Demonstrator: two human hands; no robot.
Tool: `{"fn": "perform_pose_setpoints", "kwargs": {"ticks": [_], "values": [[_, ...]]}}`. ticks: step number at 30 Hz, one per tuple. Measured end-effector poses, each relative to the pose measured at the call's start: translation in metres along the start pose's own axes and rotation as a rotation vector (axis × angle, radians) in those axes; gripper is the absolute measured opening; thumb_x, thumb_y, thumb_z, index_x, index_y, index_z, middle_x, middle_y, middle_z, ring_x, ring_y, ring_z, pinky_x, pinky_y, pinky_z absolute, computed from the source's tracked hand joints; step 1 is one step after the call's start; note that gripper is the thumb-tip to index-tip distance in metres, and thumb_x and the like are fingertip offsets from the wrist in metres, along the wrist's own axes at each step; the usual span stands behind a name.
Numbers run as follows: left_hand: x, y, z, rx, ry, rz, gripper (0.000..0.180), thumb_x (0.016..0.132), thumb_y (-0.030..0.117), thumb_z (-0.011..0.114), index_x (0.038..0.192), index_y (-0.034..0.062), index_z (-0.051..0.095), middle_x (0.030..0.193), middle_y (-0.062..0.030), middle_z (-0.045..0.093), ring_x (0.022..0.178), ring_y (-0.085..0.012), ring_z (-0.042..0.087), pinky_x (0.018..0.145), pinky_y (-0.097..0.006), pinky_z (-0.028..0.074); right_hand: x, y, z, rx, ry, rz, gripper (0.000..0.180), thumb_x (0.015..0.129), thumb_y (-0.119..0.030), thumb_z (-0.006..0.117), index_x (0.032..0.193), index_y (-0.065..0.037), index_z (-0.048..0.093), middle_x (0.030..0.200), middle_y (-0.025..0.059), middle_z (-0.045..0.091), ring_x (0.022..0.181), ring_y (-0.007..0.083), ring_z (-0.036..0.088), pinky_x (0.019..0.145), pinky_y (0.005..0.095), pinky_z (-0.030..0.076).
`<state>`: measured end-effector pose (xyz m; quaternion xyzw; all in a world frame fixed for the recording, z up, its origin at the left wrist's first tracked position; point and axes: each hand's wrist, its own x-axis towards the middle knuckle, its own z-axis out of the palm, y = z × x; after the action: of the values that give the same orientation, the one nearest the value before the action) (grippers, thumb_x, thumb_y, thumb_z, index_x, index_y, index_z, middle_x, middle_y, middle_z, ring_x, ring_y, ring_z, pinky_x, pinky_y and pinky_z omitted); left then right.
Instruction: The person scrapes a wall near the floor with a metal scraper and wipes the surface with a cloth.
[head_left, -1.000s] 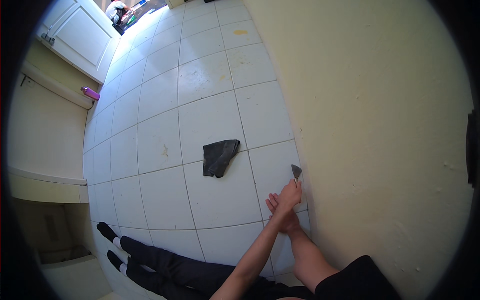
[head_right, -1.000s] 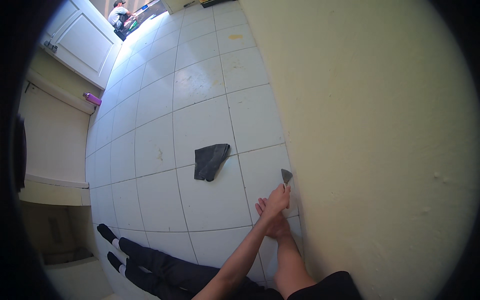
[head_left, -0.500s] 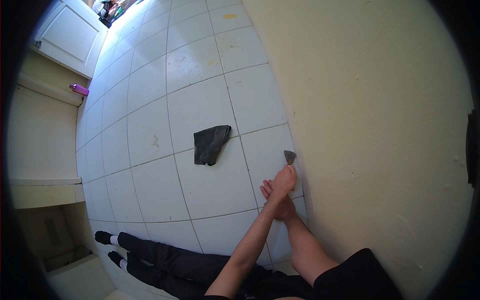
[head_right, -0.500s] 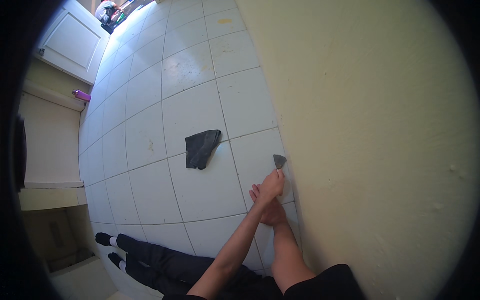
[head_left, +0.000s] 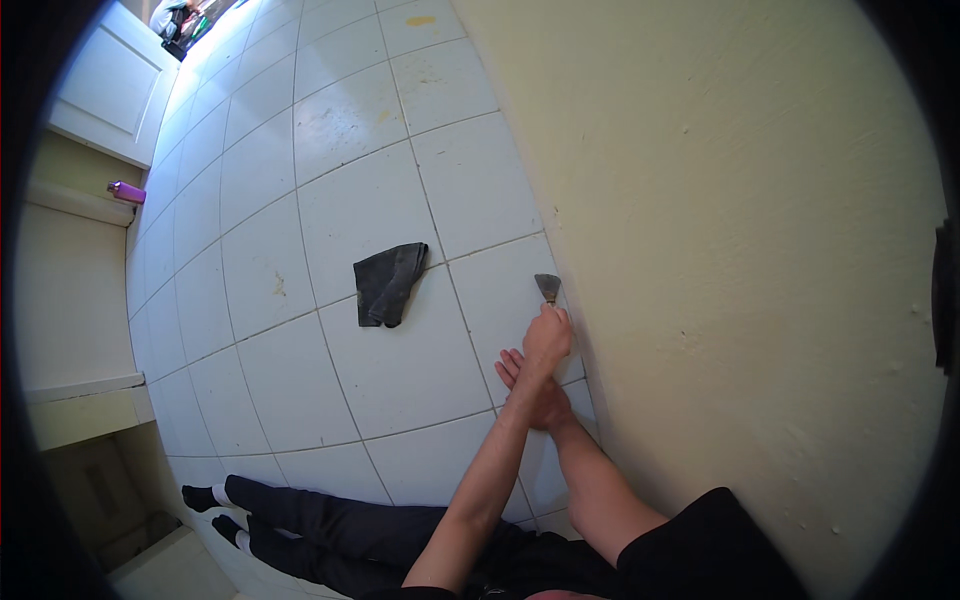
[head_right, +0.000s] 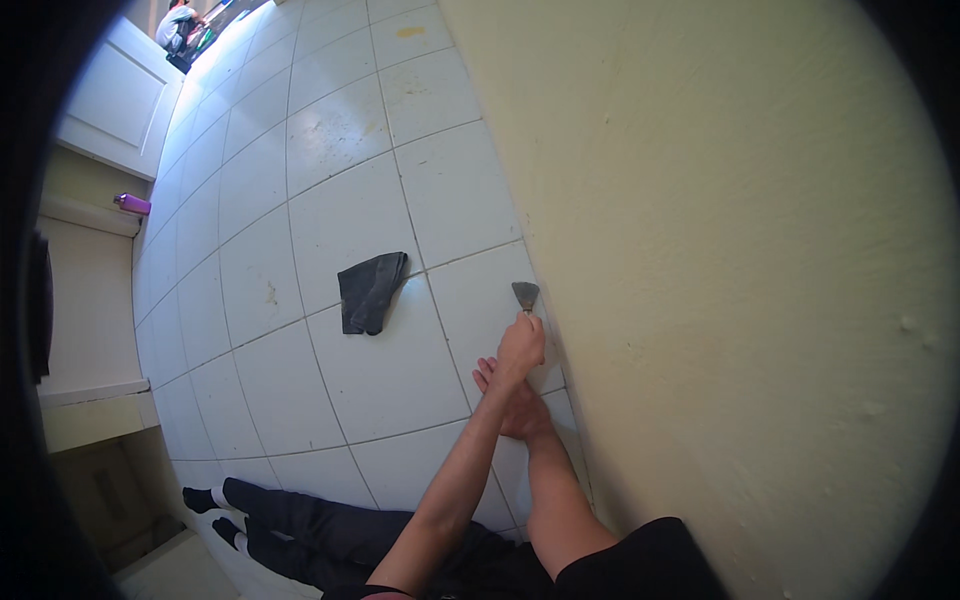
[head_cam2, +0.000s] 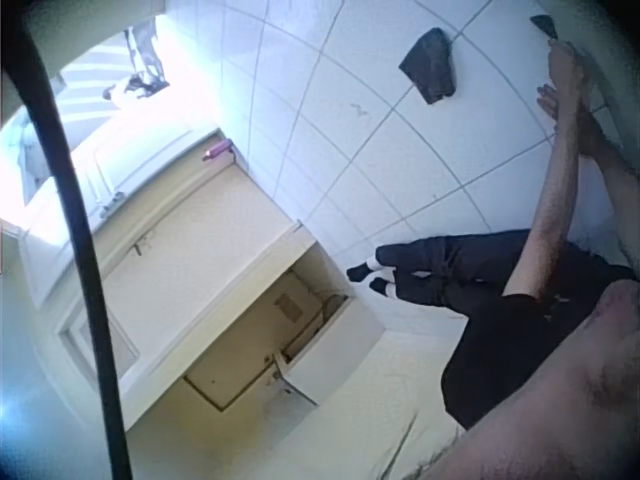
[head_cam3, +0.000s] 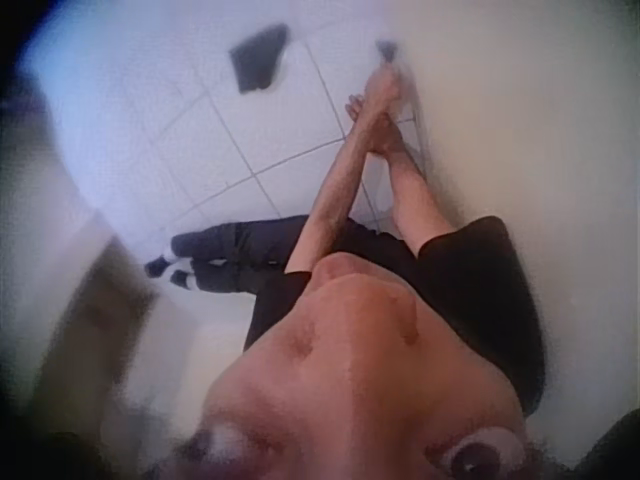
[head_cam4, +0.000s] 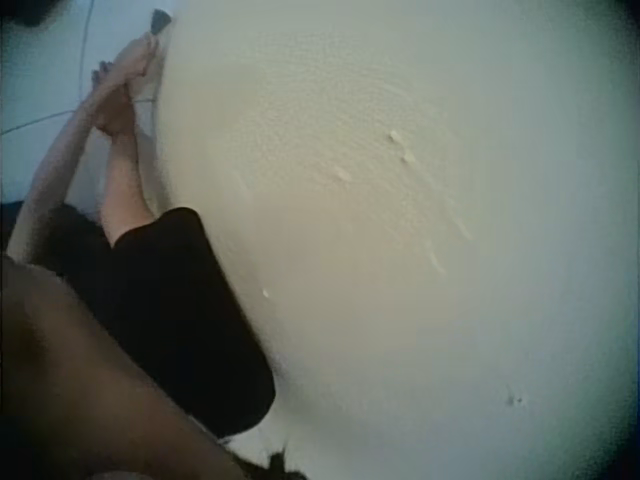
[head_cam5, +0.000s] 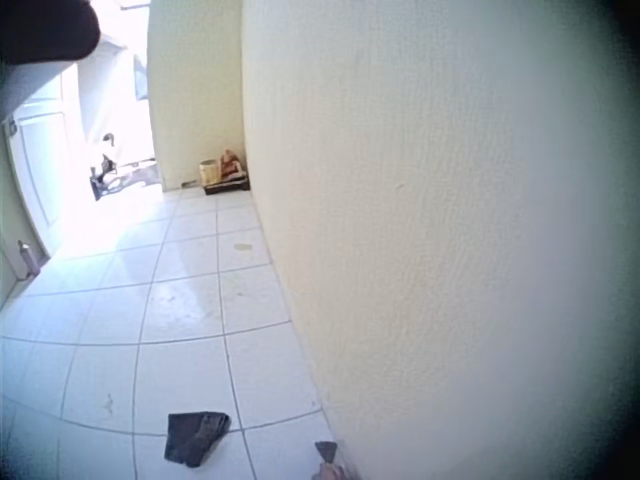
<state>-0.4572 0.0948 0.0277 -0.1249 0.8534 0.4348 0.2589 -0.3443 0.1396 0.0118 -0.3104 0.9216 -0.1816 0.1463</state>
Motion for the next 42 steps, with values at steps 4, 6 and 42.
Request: {"fn": "perform_pose_setpoints", "kwargs": {"ticks": [4, 6, 42], "values": [[-0.011, 0.003, 0.000, 0.043, -0.042, -0.034, 0.040, 0.100, 0.030, 0.036, 0.104, -0.0072, 0.052, 0.082, -0.0339, 0.067, 0.085, -0.0514, 0.067, 0.081, -0.057, 0.052, -0.004, 0.006, 0.009, -0.073, -0.030, 0.011, 0.074, 0.096, -0.036, 0.048, 0.159, -0.007, 0.021, 0.167, 0.0130, 0.015, 0.155, 0.0281, 0.016, 0.126, 0.0447, 0.014], [-0.025, 0.004, 0.000, 0.130, -0.098, -0.006, 0.043, 0.103, 0.032, 0.034, 0.109, -0.0056, 0.054, 0.095, -0.0333, 0.069, 0.090, -0.0527, 0.066, 0.082, -0.059, 0.052, -0.006, 0.008, 0.009, -0.020, -0.079, 0.021, 0.074, 0.096, -0.036, 0.048, 0.159, -0.007, 0.021, 0.168, 0.0119, 0.015, 0.155, 0.0281, 0.016, 0.126, 0.0447, 0.015], [-0.040, 0.011, -0.011, 0.289, -0.065, 0.048, 0.039, 0.104, 0.032, 0.039, 0.106, -0.0029, 0.056, 0.087, -0.0299, 0.069, 0.084, -0.0493, 0.069, 0.079, -0.060, 0.052, -0.006, 0.008, 0.008, -0.055, -0.010, 0.008, 0.070, 0.098, -0.043, 0.041, 0.158, -0.010, 0.027, 0.167, 0.0095, 0.022, 0.153, 0.0269, 0.021, 0.127, 0.0428, 0.013]]}}
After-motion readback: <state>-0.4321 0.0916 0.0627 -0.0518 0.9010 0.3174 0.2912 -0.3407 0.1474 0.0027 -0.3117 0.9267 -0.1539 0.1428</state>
